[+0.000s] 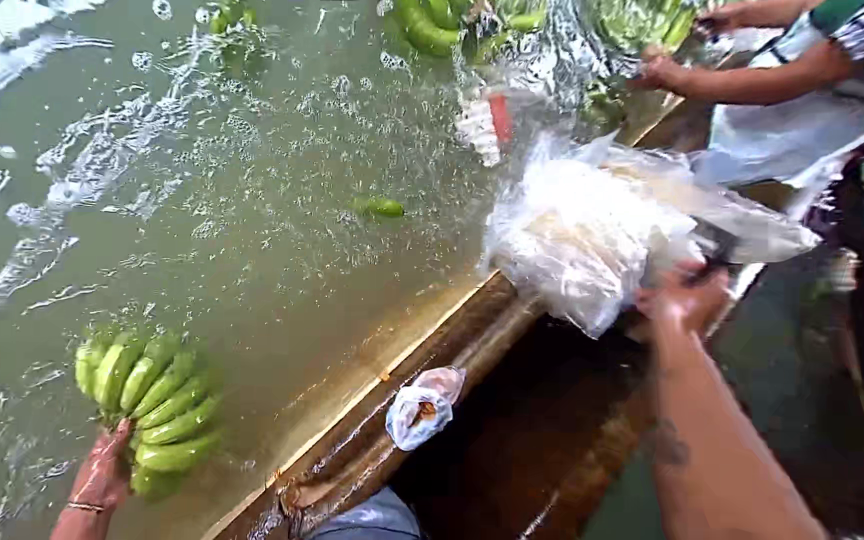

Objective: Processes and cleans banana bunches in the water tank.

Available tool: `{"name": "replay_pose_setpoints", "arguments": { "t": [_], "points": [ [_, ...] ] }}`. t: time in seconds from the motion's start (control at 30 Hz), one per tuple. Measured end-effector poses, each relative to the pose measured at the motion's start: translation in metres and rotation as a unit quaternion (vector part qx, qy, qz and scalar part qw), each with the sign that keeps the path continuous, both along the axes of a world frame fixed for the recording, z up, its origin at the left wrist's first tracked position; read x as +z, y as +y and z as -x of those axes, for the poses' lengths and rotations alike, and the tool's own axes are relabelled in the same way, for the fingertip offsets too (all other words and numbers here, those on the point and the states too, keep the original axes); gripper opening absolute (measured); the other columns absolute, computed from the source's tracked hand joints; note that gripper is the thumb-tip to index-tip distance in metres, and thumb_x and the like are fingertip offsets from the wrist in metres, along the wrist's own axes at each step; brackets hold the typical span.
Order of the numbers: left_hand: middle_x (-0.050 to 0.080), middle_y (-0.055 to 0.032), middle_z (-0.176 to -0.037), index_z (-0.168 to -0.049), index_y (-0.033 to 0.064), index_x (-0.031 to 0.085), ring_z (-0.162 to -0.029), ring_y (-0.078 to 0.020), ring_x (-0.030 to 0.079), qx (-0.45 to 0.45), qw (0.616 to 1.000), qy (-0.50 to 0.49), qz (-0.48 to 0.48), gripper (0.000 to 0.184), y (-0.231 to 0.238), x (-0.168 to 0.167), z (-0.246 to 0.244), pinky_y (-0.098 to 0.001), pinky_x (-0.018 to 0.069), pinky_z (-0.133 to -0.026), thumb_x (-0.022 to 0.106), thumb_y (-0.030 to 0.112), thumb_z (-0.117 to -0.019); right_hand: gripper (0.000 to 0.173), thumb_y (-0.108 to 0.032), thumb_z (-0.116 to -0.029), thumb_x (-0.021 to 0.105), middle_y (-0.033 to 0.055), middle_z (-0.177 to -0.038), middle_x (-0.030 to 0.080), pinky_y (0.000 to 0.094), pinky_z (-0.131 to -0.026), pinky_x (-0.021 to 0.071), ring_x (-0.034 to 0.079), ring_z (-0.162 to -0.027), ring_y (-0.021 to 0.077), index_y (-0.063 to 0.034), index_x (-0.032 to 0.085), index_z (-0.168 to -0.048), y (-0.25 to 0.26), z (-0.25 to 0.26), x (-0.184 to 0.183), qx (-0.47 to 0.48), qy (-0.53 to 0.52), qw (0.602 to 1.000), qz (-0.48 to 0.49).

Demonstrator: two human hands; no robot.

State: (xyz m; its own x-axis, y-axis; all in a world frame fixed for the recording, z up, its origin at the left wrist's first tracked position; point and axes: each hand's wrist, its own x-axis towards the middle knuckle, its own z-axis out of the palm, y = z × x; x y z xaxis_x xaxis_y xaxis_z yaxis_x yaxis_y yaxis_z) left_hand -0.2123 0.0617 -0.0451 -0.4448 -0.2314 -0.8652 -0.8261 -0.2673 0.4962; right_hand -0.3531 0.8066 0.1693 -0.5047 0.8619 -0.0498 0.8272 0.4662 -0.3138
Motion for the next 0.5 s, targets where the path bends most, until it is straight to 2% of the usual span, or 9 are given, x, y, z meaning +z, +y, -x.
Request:
{"name": "replay_pose_setpoints", "arguments": {
  "t": [0.03, 0.13, 0.23, 0.33, 0.37, 0.4, 0.43, 0.47, 0.5],
  "points": [
    [0.066, 0.0006, -0.106, -0.142, 0.0091, 0.042, -0.091, -0.0049, 0.068, 0.005, 1.000, 0.004, 0.027, 0.036, 0.013, -0.001, 0.009, -0.0298, 0.0600, -0.081, 0.043, 0.022, -0.1085, 0.049, -0.024, -0.1085, 0.046, 0.0283, -0.134, 0.056, 0.0513, -0.086, 0.0558, 0.065, -0.101, 0.0346, -0.0013, 0.038, -0.151, -0.009, 0.030, -0.021, 0.045, -0.007, 0.998, 0.052],
    [0.067, -0.0017, -0.104, -0.136, 0.0043, 0.047, -0.089, -0.0061, 0.068, 0.023, 0.998, -0.006, 0.066, 0.032, 0.029, -0.007, 0.026, -0.0306, 0.0598, -0.080, 0.047, 0.019, -0.1076, 0.042, -0.016, -0.1055, 0.050, 0.0338, -0.130, 0.058, 0.0631, -0.092, 0.0525, 0.063, -0.111, 0.0462, 0.0046, 0.050, -0.142, -0.015, 0.122, -0.079, 0.160, -0.081, 0.977, 0.119],
    [0.068, 0.0028, -0.104, -0.137, 0.0109, 0.048, -0.092, -0.0048, 0.068, 0.024, 0.999, -0.016, 0.029, 0.037, 0.006, -0.012, 0.021, -0.0303, 0.0603, -0.081, 0.040, 0.032, -0.1075, 0.035, -0.012, -0.1027, 0.056, 0.0375, -0.132, 0.057, 0.0721, -0.103, 0.0411, 0.054, -0.125, 0.0550, 0.0058, 0.061, -0.132, -0.023, 0.207, -0.115, 0.231, -0.167, 0.956, 0.063],
    [0.071, 0.0113, -0.099, -0.127, 0.0210, 0.053, -0.092, 0.0005, 0.068, 0.042, 0.999, -0.007, 0.010, 0.047, -0.019, -0.015, 0.027, -0.0277, 0.0603, -0.081, 0.033, 0.057, -0.1045, 0.038, -0.015, -0.1028, 0.056, 0.0398, -0.139, 0.052, 0.0745, -0.109, 0.0341, 0.046, -0.134, 0.0572, 0.0070, 0.059, -0.134, -0.011, 0.276, -0.137, 0.260, -0.184, 0.948, 0.000],
    [0.071, 0.0134, -0.096, -0.122, 0.0214, 0.053, -0.090, 0.0029, 0.068, 0.026, 0.998, -0.022, 0.044, 0.051, -0.022, -0.014, 0.037, -0.0261, 0.0597, -0.079, 0.022, 0.059, -0.1059, 0.042, -0.018, -0.1035, 0.056, 0.0408, -0.139, 0.051, 0.0756, -0.108, 0.0343, 0.046, -0.134, 0.0582, 0.0085, 0.056, -0.136, 0.001, 0.293, -0.145, 0.274, -0.170, 0.946, -0.020],
    [0.070, 0.0112, -0.097, -0.121, 0.0178, 0.055, -0.090, 0.0023, 0.065, -0.009, 0.993, -0.059, 0.097, 0.054, -0.024, -0.013, 0.049, -0.0269, 0.0577, -0.080, 0.015, 0.052, -0.1089, 0.046, -0.023, -0.1041, 0.056, 0.0416, -0.137, 0.052, 0.0769, -0.104, 0.0367, 0.049, -0.130, 0.0594, 0.0093, 0.056, -0.136, 0.009, 0.308, -0.151, 0.296, -0.156, 0.942, -0.042],
    [0.065, -0.0001, -0.107, -0.129, 0.0070, 0.054, -0.096, -0.0060, 0.061, -0.056, 0.983, -0.109, 0.135, 0.054, -0.026, -0.009, 0.060, -0.0347, 0.0542, -0.085, 0.016, 0.041, -0.1117, 0.049, -0.027, -0.1065, 0.052, 0.0421, -0.136, 0.053, 0.0766, -0.102, 0.0395, 0.051, -0.128, 0.0594, 0.0106, 0.053, -0.138, -0.004, 0.322, -0.149, 0.312, -0.171, 0.933, -0.062],
    [0.063, -0.0131, -0.114, -0.133, -0.0017, 0.052, -0.100, -0.0182, 0.059, -0.092, 0.969, -0.167, 0.158, 0.051, -0.026, -0.005, 0.075, -0.0457, 0.0512, -0.086, 0.021, 0.033, -0.1124, 0.051, -0.026, -0.1103, 0.047, 0.0404, -0.143, 0.048, 0.0718, -0.107, 0.0388, 0.049, -0.134, 0.0554, 0.0115, 0.045, -0.145, -0.047, 0.337, -0.139, 0.292, -0.220, 0.929, -0.056],
    [0.059, -0.0186, -0.122, -0.138, -0.0018, 0.049, -0.105, -0.0243, 0.058, -0.120, 0.954, -0.225, 0.155, 0.051, -0.022, 0.001, 0.094, -0.0500, 0.0495, -0.089, 0.020, 0.032, -0.1128, 0.051, -0.017, -0.1114, 0.045, 0.0319, -0.157, 0.038, 0.0593, -0.120, 0.0279, 0.038, -0.147, 0.0437, 0.0074, 0.033, -0.154, -0.108, 0.347, -0.127, 0.218, -0.237, 0.947, -0.012]
  ]
}}
